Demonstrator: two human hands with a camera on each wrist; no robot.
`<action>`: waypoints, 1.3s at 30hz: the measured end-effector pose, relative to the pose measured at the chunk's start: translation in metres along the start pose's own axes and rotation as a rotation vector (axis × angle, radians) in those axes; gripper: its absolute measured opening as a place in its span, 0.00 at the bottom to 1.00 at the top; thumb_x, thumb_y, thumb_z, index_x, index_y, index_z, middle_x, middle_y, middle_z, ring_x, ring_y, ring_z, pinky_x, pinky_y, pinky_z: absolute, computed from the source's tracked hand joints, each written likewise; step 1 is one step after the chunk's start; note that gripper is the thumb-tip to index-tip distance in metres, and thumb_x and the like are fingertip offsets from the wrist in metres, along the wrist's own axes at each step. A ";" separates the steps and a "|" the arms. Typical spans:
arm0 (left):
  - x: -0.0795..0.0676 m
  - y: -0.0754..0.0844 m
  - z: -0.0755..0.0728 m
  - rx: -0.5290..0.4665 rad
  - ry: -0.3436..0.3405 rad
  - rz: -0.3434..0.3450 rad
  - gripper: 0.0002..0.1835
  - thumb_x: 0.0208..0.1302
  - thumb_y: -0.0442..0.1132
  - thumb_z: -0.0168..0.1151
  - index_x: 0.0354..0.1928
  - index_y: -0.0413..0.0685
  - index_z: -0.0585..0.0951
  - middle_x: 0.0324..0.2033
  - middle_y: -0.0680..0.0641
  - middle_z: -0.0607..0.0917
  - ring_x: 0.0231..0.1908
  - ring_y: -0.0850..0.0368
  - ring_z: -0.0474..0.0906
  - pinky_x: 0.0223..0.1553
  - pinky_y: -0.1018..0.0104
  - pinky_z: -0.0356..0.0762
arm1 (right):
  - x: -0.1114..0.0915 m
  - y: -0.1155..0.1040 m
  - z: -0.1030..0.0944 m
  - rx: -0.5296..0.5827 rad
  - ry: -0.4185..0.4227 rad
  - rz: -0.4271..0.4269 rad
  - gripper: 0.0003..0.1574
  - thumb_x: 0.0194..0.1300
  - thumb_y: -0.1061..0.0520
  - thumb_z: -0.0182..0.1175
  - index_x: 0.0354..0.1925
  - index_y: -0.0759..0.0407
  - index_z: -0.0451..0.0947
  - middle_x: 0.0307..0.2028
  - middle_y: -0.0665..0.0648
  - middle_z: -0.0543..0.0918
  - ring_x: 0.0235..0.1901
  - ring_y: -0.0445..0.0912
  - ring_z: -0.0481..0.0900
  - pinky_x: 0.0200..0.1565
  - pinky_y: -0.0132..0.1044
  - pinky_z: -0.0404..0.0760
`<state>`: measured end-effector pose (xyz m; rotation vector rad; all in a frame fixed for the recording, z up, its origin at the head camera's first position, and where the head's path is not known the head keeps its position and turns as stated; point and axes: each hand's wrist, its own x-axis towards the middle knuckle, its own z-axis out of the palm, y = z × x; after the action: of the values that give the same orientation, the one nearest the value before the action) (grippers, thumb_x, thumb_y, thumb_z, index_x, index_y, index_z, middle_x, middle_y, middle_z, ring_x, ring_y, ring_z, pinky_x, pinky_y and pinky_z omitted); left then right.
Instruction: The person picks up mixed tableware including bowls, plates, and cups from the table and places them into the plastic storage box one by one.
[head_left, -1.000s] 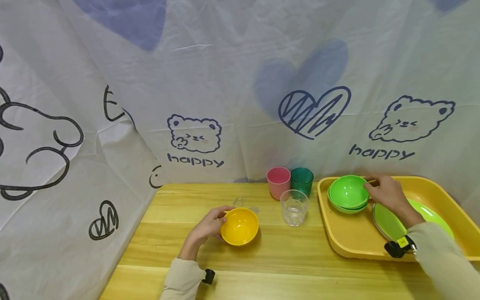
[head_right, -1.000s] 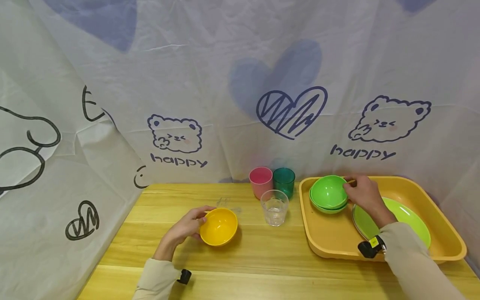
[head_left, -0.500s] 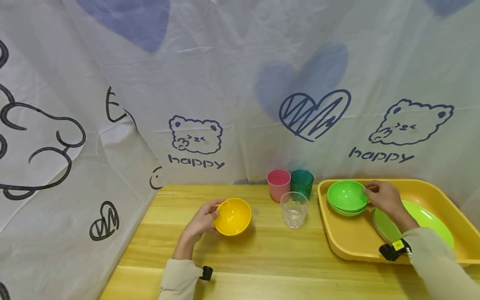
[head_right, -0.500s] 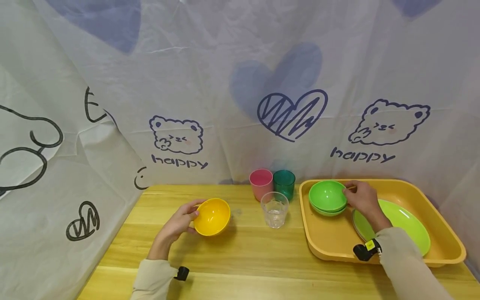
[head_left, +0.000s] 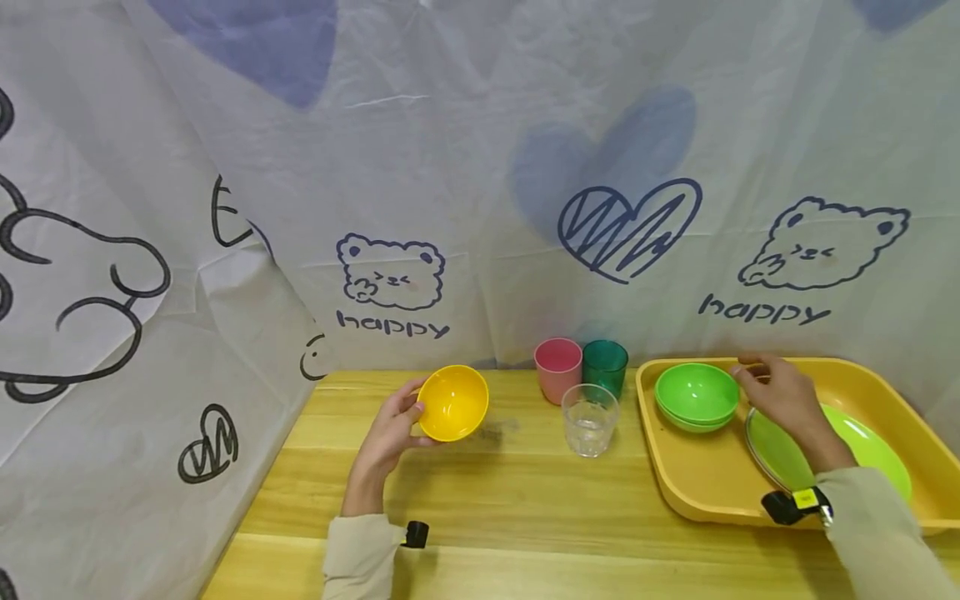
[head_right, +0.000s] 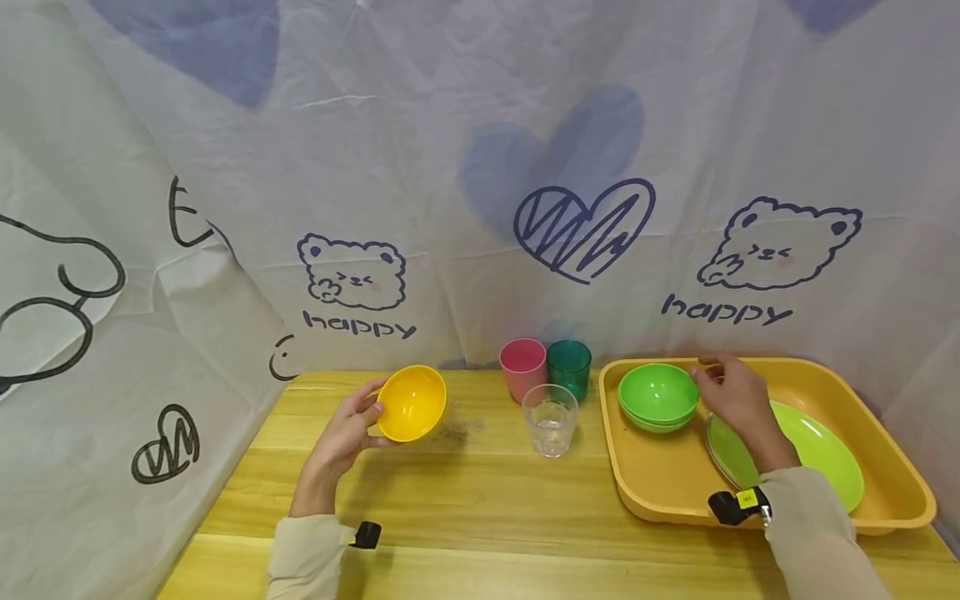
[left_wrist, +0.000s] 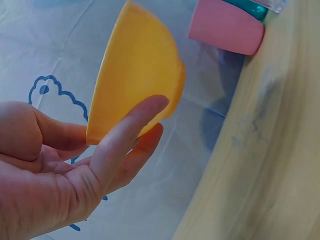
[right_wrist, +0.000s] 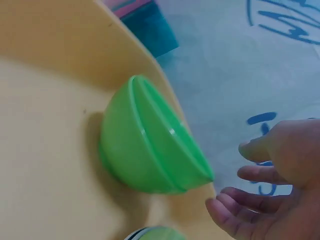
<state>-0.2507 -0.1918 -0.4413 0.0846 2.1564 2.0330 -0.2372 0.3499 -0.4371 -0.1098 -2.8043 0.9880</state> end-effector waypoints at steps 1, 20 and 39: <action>0.000 0.001 0.000 -0.007 0.014 0.002 0.24 0.81 0.27 0.40 0.74 0.41 0.67 0.65 0.29 0.72 0.54 0.35 0.78 0.42 0.41 0.86 | -0.001 -0.002 0.000 -0.005 0.016 -0.007 0.33 0.80 0.49 0.51 0.64 0.78 0.67 0.55 0.81 0.76 0.52 0.73 0.77 0.52 0.65 0.80; -0.004 0.013 -0.011 -0.054 0.068 0.043 0.26 0.80 0.27 0.40 0.76 0.41 0.62 0.71 0.32 0.66 0.63 0.30 0.71 0.45 0.46 0.87 | -0.022 -0.036 0.030 0.121 0.154 -0.196 0.34 0.78 0.53 0.57 0.70 0.74 0.64 0.61 0.78 0.73 0.58 0.73 0.73 0.51 0.68 0.79; -0.008 0.017 0.000 -0.077 0.047 0.091 0.25 0.80 0.28 0.41 0.76 0.41 0.63 0.71 0.34 0.66 0.62 0.32 0.72 0.44 0.46 0.87 | -0.042 -0.062 0.034 0.279 0.220 -0.210 0.37 0.76 0.51 0.60 0.75 0.61 0.62 0.64 0.68 0.76 0.60 0.64 0.75 0.46 0.10 0.70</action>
<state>-0.2446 -0.1917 -0.4233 0.1278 2.1354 2.1873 -0.2027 0.2750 -0.4296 0.1033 -2.3972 1.2185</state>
